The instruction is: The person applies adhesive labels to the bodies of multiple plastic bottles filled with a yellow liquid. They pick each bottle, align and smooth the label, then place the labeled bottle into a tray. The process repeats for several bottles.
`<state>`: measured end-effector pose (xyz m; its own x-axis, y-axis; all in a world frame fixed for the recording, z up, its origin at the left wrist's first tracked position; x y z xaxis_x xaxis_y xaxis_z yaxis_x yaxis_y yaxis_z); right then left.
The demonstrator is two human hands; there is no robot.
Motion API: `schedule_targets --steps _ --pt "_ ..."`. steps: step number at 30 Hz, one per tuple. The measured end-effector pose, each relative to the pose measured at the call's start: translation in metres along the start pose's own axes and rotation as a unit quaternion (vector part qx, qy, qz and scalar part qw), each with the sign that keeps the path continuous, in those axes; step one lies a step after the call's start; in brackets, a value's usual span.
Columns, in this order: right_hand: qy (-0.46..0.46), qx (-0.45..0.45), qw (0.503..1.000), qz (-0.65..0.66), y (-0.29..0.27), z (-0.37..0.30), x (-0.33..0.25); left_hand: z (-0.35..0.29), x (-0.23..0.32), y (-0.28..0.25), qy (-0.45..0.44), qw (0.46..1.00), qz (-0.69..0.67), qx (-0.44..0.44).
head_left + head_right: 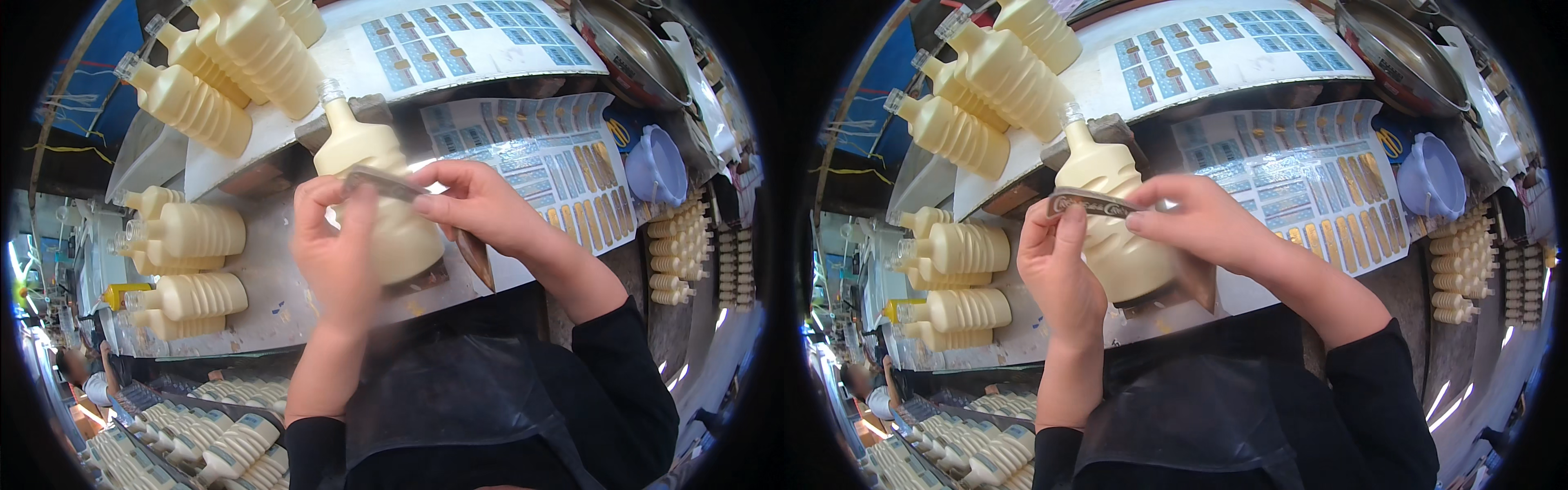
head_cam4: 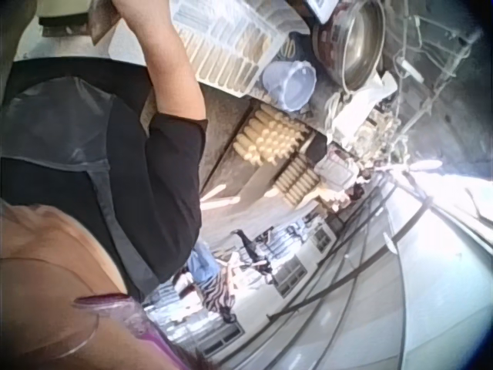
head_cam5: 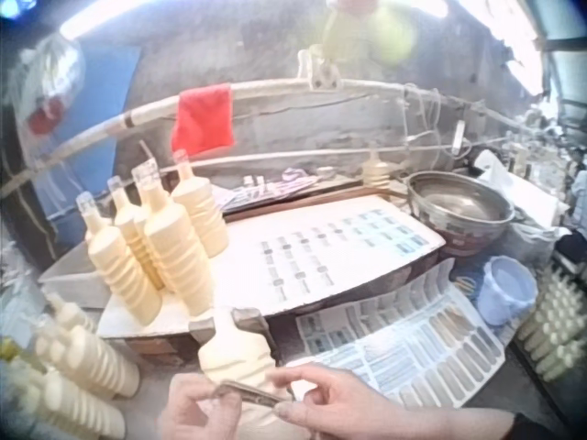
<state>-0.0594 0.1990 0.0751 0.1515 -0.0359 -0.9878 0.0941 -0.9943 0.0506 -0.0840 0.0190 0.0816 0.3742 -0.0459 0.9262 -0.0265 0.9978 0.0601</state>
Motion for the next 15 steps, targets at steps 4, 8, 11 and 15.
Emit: schedule_targets --steps 4,8,11,15 --pt "0.042 -0.004 0.998 0.042 0.001 0.034 0.004 0.012 -0.028 -0.009 -0.096 0.992 -0.057 0.05" --pt "-0.006 0.038 0.997 -0.065 -0.006 0.059 0.005 0.019 -0.051 -0.017 -0.132 0.987 -0.049 0.074" --pt "0.001 0.034 0.995 -0.091 -0.007 0.069 0.008 0.023 -0.053 -0.016 -0.16 0.979 -0.093 0.08" --pt "0.002 0.047 0.993 -0.111 -0.006 0.074 0.011 0.023 -0.055 -0.014 -0.184 0.97 -0.138 0.084"
Point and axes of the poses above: each hand's wrist, its own z-axis towards the middle knuckle, its own y-axis out of the palm, x = y × z, the point moved 4 cm from there along z, towards the middle knuckle, and after that the axes turned 4 degrees about y, right-handed, at the moved point
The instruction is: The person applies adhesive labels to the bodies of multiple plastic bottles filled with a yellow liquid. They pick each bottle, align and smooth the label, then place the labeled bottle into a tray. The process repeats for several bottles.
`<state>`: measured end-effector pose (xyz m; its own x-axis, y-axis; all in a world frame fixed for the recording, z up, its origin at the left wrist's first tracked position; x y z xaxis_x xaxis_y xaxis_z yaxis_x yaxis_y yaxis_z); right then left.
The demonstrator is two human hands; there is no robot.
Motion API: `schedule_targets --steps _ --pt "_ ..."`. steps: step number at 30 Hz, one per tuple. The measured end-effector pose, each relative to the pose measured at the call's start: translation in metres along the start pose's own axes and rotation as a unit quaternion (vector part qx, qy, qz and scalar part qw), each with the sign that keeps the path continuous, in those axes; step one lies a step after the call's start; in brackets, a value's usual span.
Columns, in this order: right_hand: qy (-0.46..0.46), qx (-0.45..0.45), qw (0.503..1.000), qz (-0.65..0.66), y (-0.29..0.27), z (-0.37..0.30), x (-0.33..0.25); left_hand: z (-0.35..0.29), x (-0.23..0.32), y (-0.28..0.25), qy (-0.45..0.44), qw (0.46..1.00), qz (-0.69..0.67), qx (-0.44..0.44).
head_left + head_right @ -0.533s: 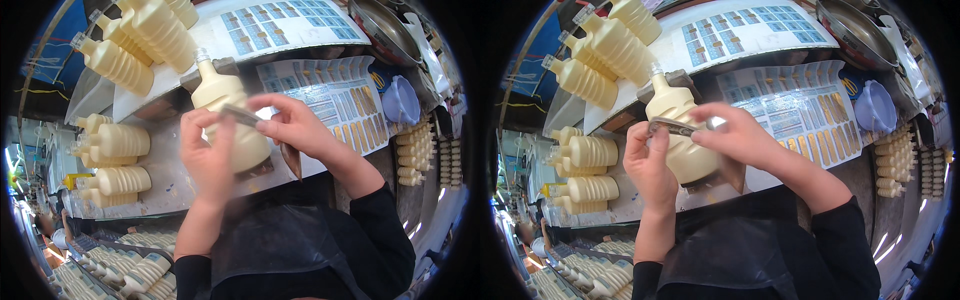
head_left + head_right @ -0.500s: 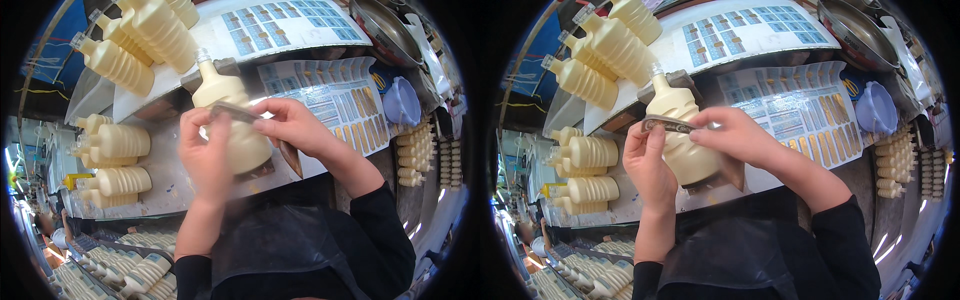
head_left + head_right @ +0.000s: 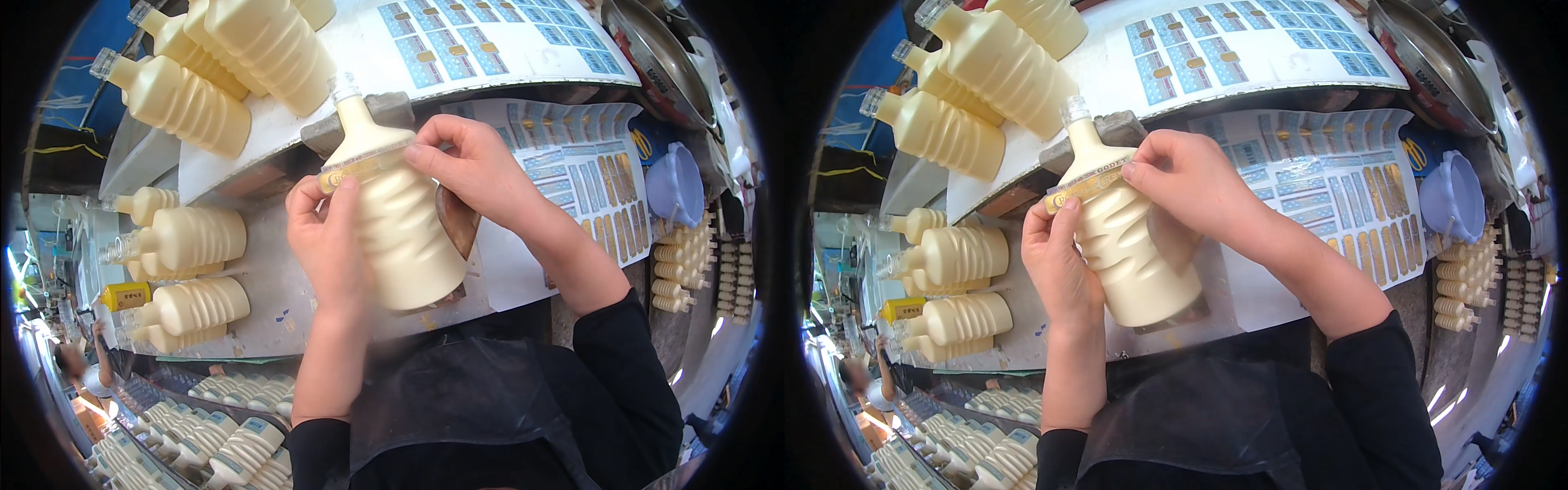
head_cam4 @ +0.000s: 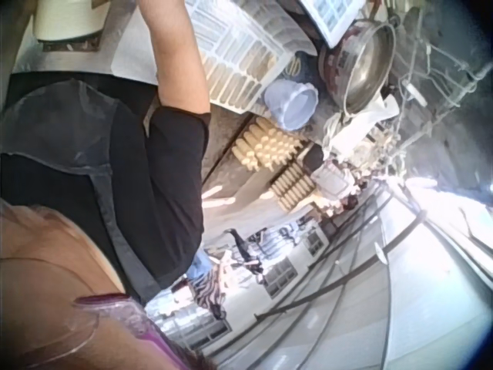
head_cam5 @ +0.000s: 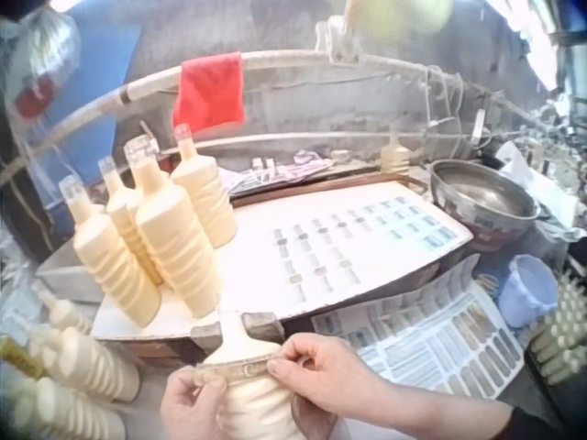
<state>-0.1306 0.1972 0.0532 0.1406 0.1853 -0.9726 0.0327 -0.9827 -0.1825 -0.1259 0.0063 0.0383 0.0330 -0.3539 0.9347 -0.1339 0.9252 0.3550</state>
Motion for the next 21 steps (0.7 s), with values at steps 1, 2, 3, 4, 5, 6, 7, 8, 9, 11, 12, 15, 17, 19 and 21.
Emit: schedule_targets --steps 1,2,3,4,5,6,7,8,9,11,12,15,17,19,21 --pt "-0.001 0.005 1.0 0.004 0.0 0.001 0.002 0.001 -0.002 -0.001 -0.002 1.0 -0.001 0.003" --pt "-0.001 0.01 1.0 0.008 0.001 0.002 0.003 0.001 -0.004 -0.002 -0.004 1.0 -0.002 0.006" --pt "-0.003 0.015 1.0 0.011 0.0 0.003 0.004 0.002 -0.005 -0.003 -0.005 1.0 -0.003 0.008" --pt "-0.003 0.017 1.0 0.009 0.001 0.003 0.004 0.002 -0.005 -0.003 -0.015 1.0 -0.005 0.005" --pt "-0.004 0.018 1.0 0.006 0.001 0.003 0.003 0.002 -0.004 -0.002 -0.025 1.0 -0.007 0.003" --pt "-0.005 0.021 1.0 0.003 0.001 0.003 0.002 0.002 -0.003 -0.002 -0.035 0.999 -0.009 -0.001" --pt "-0.002 0.022 1.0 0.005 0.001 0.003 0.002 0.003 -0.002 -0.002 -0.028 0.999 0.001 0.014" --pt "0.001 0.024 1.0 0.006 0.001 0.003 0.002 0.005 -0.002 -0.003 -0.022 0.999 0.011 0.029" --pt "0.004 0.024 1.0 0.008 0.001 0.003 0.002 0.006 0.0 -0.003 -0.015 0.999 0.021 0.044" --pt "0.001 0.017 1.0 -0.001 0.001 0.003 0.001 0.008 0.005 0.002 0.007 0.999 -0.006 0.042" --pt "0.0 0.015 1.0 -0.005 0.001 0.003 0.001 0.009 0.008 0.005 0.018 0.999 -0.019 0.04" --pt "0.0 0.013 1.0 0.009 0.002 0.004 0.003 0.006 0.013 0.019 0.008 0.997 0.076 -0.026" --pt "0.003 0.013 1.0 0.016 0.002 0.004 0.004 0.009 0.007 0.016 0.018 0.994 0.095 -0.052" --pt "0.005 0.012 1.0 0.021 0.003 0.005 0.005 0.01 0.005 0.016 0.02 0.993 0.103 -0.062" --pt "0.006 0.011 1.0 0.024 0.003 0.005 0.005 0.01 0.006 0.017 0.011 0.993 0.099 -0.056"
Point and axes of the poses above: each hand's wrist, its own z-axis towards the middle knuckle, its own y-axis out of the palm, x = y × z, the point moved 4 cm from there along z, towards the middle knuckle, and after that the axes turned 4 degrees about y, right-handed, at the moved point
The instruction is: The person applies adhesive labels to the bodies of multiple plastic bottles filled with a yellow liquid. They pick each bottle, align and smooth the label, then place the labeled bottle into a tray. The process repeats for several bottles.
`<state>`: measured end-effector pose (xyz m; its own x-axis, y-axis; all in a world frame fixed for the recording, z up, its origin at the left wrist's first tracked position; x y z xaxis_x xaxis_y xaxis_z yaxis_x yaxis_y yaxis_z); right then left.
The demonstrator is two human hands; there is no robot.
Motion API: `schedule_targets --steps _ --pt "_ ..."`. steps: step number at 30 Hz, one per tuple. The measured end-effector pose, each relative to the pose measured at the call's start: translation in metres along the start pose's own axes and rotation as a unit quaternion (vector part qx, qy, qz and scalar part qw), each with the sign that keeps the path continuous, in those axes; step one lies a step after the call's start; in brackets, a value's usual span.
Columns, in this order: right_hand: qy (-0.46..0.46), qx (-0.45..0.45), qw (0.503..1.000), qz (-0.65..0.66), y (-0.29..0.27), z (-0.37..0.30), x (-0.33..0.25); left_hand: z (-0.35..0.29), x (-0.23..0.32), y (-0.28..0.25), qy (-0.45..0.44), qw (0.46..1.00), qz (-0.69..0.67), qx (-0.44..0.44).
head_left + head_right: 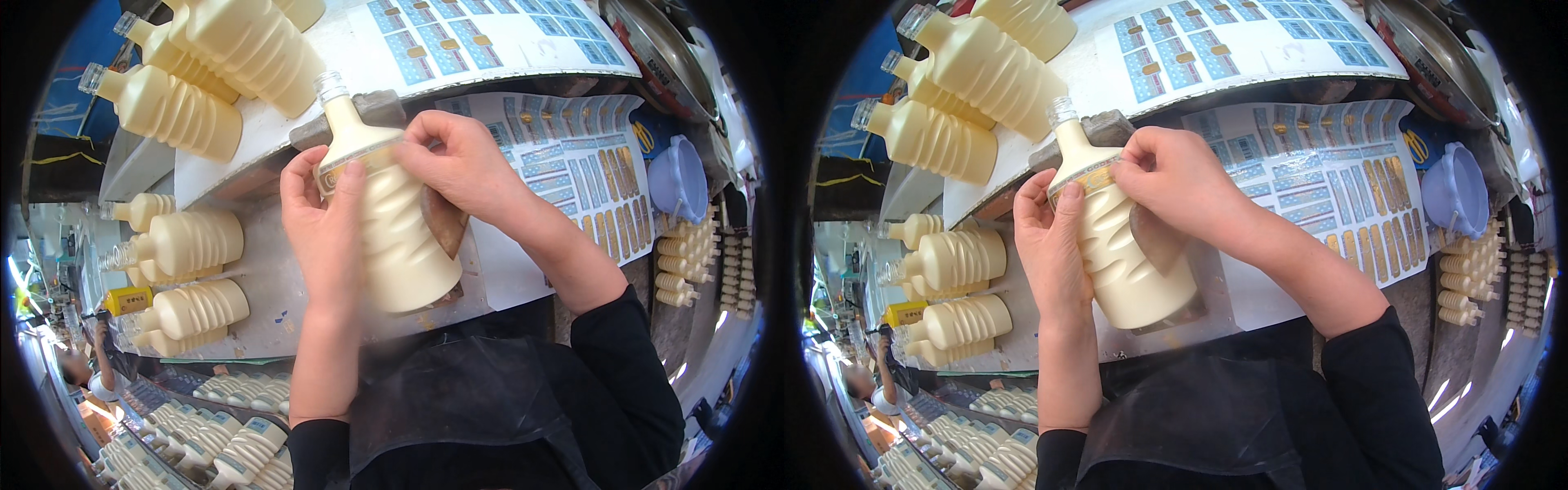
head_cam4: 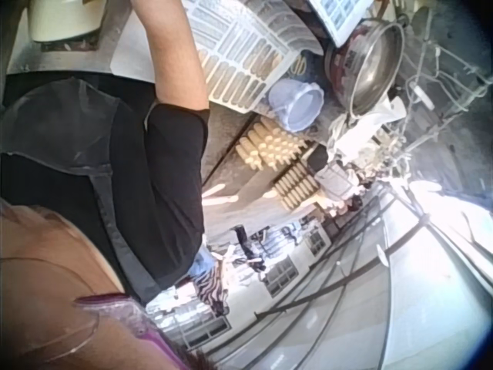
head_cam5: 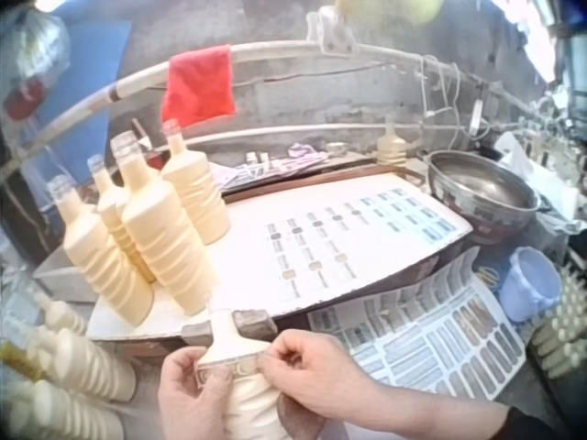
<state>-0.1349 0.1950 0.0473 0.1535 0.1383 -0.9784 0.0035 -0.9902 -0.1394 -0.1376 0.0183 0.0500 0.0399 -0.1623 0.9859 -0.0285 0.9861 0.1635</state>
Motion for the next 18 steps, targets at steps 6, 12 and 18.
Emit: schedule_targets --steps 6,12,18 --pt "-0.007 0.012 1.0 -0.009 0.0001 0.0001 0.0 -0.0005 0.002 0.003 -0.01 1.0 0.006 0.002" --pt "-0.02 0.014 1.0 -0.017 0.0004 0.0008 0.0011 0.0 -0.0003 0.0022 -0.014 1.0 -0.002 0.002" --pt "-0.021 0.02 0.999 -0.024 0.0007 0.0003 0.0008 -0.0007 0.0031 0.0039 -0.025 1.0 0.011 -0.002"
Point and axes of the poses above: each hand's wrist, its own z-axis towards the middle knuckle, its own y-axis out of the palm, x = y × z, the point moved 4 cm from there along z, towards the middle knuckle, and after that the axes turned 4 degrees about y, right-handed, at the moved point
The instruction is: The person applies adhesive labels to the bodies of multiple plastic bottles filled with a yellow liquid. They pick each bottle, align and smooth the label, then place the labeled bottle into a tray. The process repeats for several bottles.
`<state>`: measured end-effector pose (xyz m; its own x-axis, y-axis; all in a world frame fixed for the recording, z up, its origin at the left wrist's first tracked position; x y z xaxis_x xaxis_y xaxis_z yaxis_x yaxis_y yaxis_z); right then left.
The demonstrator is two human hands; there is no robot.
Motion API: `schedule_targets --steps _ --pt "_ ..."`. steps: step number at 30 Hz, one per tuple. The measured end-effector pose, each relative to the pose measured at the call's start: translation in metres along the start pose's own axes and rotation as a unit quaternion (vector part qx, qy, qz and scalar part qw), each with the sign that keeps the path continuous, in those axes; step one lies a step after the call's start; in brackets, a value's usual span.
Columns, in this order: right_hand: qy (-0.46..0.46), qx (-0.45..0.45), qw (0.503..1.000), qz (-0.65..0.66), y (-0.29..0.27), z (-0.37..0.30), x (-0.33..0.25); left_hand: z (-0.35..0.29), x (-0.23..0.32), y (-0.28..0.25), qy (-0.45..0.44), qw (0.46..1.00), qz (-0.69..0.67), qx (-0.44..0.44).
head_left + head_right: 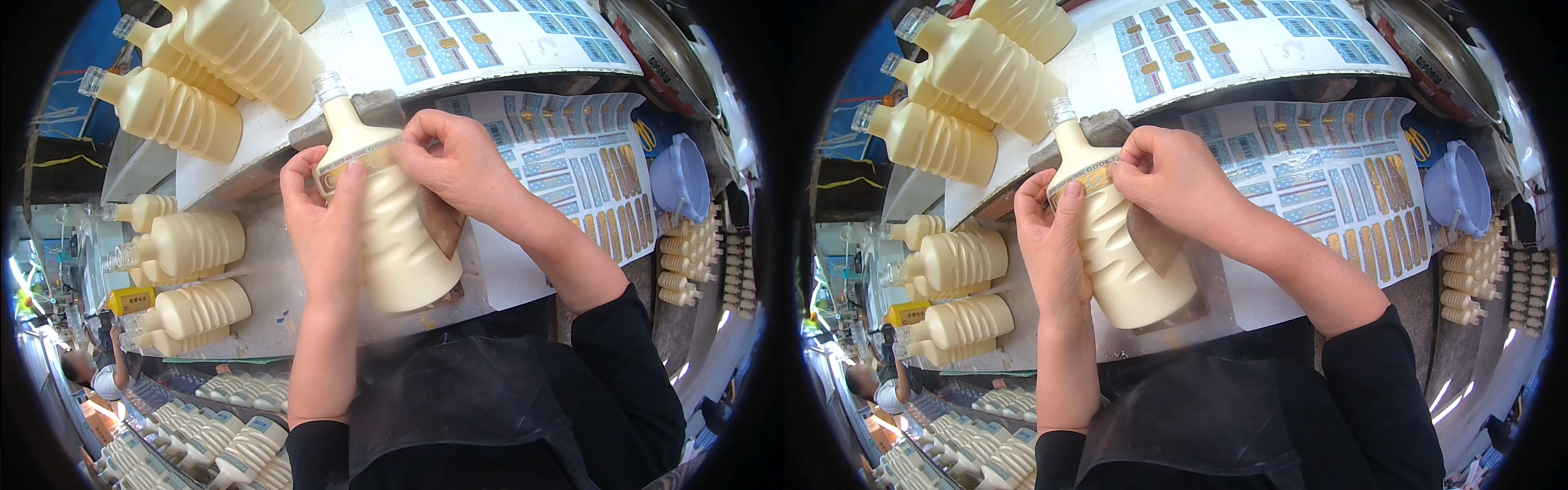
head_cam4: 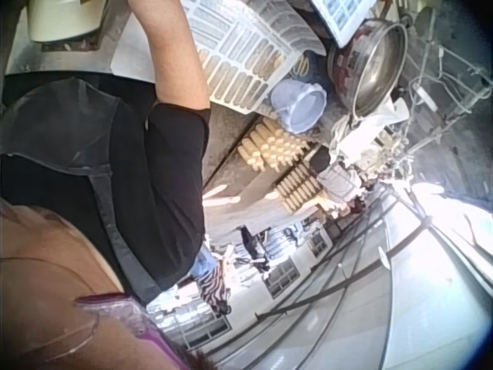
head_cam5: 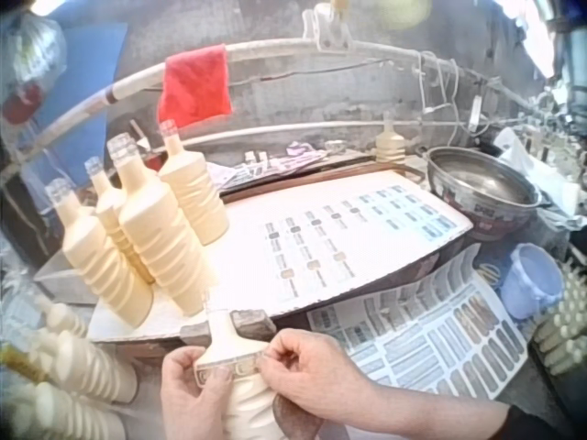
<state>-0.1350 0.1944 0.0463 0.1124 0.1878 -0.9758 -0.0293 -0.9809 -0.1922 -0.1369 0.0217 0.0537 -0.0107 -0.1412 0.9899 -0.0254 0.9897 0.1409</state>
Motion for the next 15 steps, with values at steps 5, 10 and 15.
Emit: schedule_targets --steps 5,10,15 --pt "0.004 -0.018 1.0 0.013 -0.001 0.001 0.002 0.0 0.0 0.0 -0.006 1.0 0.011 -0.009" --pt "0.04 -0.025 0.998 0.053 -0.021 0.018 0.024 0.002 -0.007 -0.002 0.003 0.999 -0.032 -0.014" --pt "0.026 -0.059 0.981 0.185 0.0 0.008 0.014 0.005 -0.011 -0.005 0.05 0.998 -0.03 -0.002"
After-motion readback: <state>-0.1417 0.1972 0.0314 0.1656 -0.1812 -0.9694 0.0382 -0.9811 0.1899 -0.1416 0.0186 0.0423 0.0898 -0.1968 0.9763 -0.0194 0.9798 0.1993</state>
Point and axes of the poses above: each hand's wrist, its own z-axis towards the middle knuckle, its own y-axis out of the palm, x = y × z, the point moved 4 cm from there along z, towards the middle knuckle, and after that the axes turned 4 degrees about y, right-handed, at the moved point
